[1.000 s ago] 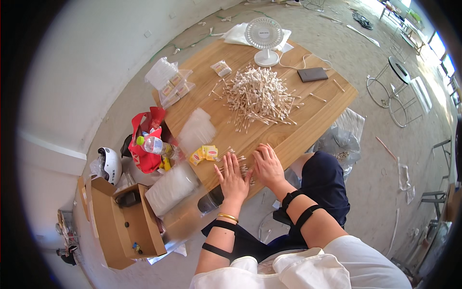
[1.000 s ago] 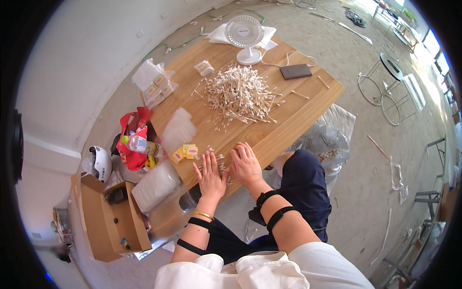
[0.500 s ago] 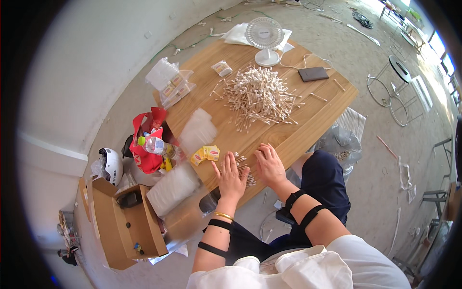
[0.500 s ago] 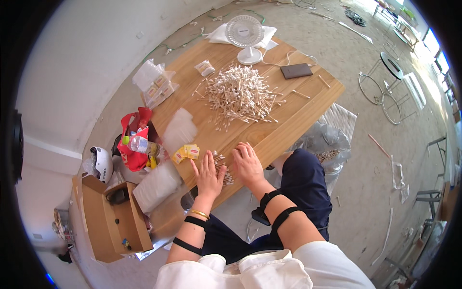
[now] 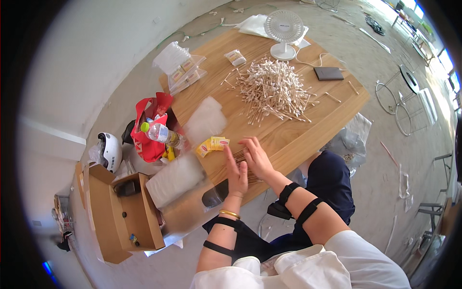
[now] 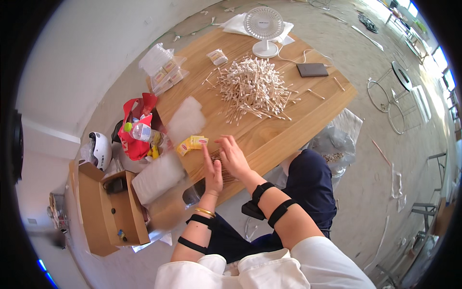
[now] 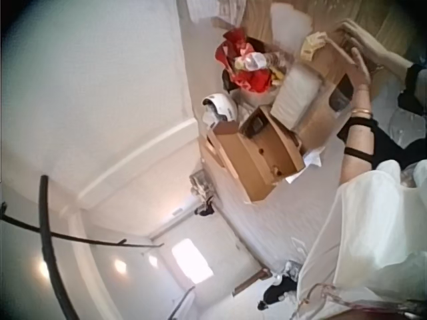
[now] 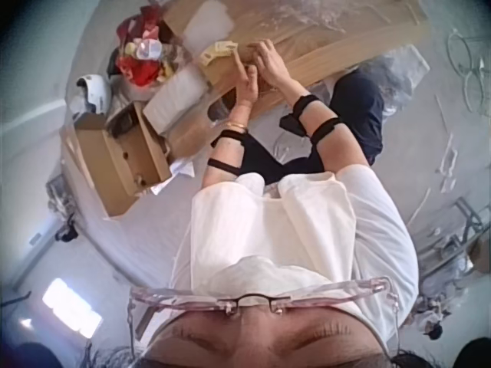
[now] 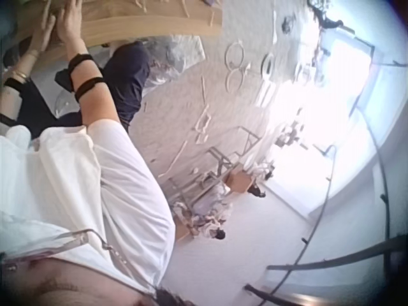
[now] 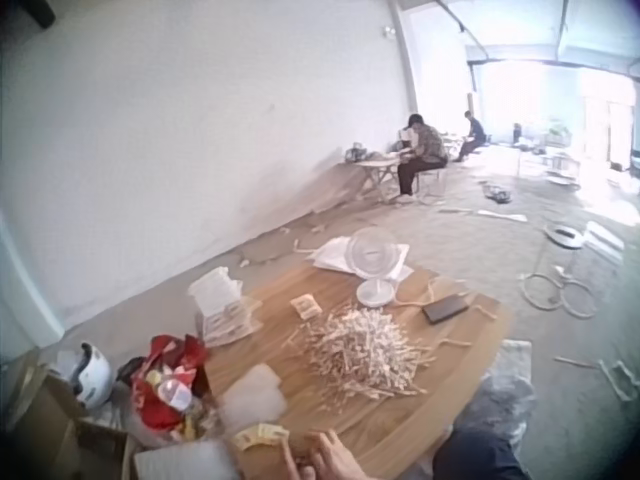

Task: Organizing and packaging cotton swabs into small plastic bags.

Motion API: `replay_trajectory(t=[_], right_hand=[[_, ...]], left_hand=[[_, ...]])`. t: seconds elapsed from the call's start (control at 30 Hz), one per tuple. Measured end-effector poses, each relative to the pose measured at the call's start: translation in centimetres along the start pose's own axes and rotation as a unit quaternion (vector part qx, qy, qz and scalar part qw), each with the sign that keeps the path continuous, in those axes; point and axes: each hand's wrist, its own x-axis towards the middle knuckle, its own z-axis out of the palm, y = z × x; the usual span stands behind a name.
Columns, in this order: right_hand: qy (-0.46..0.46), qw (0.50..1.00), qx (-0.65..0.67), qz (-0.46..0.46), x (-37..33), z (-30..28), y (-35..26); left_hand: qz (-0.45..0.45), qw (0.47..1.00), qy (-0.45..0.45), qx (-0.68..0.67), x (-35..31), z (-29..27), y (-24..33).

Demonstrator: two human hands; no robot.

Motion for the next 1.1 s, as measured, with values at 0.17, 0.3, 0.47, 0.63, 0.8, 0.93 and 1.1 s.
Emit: replay_trajectory(t=[0.17,0.3,0.47,0.63,0.8,0.93,1.1], right_hand=[[-0.017,0.999,0.041,-0.031,0.3,0.6,-0.4],[0.077,0.996,0.021,-0.027,-1.1,-3.6,1.6],[0.074,0.997,0.033,-0.018,-5.0,-2.7,0.0],[0.038,0.997,0.063,-0.005,-5.5,0.2,-1.7],[0.116,0.992,-0.056,-0.018,-4.0,-4.2,0.9],[0.103,0.985,-0.132,-0.032,-4.2,-5.2,1.0],[0.084,0.983,-0.160,-0.045,-4.1,-4.8,1.2]], left_hand=[[-0.054,0.992,0.036,-0.105,-0.5,0.7,0.8],[-0.048,0.993,0.075,-0.076,-1.8,-0.9,2.0],[-0.028,0.998,0.025,-0.051,-4.8,-0.3,2.4],[-0.031,0.994,0.051,-0.095,-5.9,2.9,3.5],[0.012,0.973,0.067,0.221,-5.3,0.6,3.2],[0.027,0.915,-0.040,0.399,-2.3,1.3,3.6],[-0.012,0.897,-0.089,0.432,-1.8,1.8,2.8]])
